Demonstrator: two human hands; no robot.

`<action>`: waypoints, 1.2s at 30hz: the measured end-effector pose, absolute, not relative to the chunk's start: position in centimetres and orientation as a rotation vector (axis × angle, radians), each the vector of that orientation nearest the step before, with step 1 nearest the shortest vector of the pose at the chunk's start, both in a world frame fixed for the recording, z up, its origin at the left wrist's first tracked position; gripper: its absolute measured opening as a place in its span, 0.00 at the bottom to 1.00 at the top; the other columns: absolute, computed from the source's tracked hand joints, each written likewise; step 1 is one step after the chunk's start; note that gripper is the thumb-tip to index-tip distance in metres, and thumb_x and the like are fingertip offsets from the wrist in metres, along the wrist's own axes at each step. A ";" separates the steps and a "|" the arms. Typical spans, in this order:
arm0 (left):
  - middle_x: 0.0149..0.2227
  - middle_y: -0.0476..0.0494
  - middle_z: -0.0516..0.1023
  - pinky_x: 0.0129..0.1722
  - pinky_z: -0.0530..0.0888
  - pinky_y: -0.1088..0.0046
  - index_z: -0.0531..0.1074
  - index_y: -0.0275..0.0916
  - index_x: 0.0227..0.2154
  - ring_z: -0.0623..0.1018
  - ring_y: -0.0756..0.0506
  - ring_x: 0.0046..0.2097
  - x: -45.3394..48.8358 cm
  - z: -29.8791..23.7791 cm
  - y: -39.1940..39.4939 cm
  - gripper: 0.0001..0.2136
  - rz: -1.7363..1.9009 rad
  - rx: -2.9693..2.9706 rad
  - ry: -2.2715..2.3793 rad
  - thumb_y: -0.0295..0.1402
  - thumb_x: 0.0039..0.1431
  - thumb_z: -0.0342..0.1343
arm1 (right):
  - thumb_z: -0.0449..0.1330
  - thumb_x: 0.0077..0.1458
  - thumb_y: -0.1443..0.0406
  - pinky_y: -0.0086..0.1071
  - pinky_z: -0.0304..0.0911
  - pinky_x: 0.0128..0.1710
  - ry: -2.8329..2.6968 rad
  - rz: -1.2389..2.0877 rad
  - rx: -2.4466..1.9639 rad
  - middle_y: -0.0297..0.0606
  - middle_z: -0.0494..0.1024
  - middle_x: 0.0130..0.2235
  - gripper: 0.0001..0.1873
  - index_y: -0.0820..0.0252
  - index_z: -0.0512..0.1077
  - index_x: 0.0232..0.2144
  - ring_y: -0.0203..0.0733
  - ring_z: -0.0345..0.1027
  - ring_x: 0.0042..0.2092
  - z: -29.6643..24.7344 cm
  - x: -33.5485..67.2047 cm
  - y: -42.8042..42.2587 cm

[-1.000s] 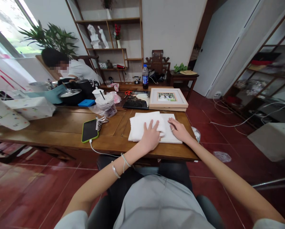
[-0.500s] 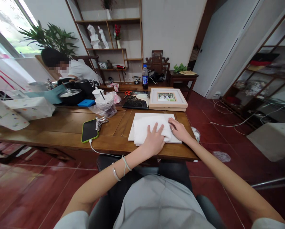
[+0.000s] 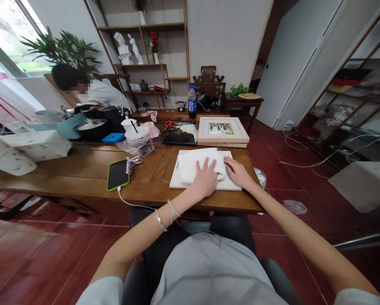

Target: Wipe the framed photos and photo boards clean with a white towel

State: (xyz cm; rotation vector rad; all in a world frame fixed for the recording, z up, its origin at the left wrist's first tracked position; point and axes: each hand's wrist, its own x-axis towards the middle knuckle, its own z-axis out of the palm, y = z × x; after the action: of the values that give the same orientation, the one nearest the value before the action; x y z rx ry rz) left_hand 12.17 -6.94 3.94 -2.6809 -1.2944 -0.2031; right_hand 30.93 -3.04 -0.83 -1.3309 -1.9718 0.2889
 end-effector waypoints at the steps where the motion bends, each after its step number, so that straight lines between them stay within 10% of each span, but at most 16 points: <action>1: 0.64 0.38 0.57 0.57 0.57 0.38 0.76 0.39 0.44 0.54 0.29 0.64 12.2 4.0 -7.6 0.14 -0.195 -2.681 -1.287 0.35 0.63 0.48 | 0.52 0.53 0.71 0.47 0.51 0.62 -1.975 0.294 -1.328 0.43 0.71 0.56 0.20 0.57 0.72 0.48 0.47 0.57 0.62 -0.8 30.9 -3.0; 36: 0.64 0.40 0.58 0.58 0.57 0.40 0.76 0.39 0.45 0.55 0.29 0.64 12.5 3.4 -6.8 0.14 -0.240 -2.655 -1.235 0.36 0.62 0.49 | 0.50 0.54 0.70 0.48 0.52 0.62 -2.005 0.286 -1.348 0.46 0.69 0.58 0.22 0.61 0.71 0.51 0.50 0.57 0.62 -0.7 31.0 -3.0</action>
State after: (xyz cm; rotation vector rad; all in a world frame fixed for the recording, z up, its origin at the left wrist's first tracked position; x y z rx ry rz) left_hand 12.47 -6.78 3.43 -2.6547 -1.2347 -0.2399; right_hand 30.96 -3.01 -0.68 -1.3477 -2.0052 0.2857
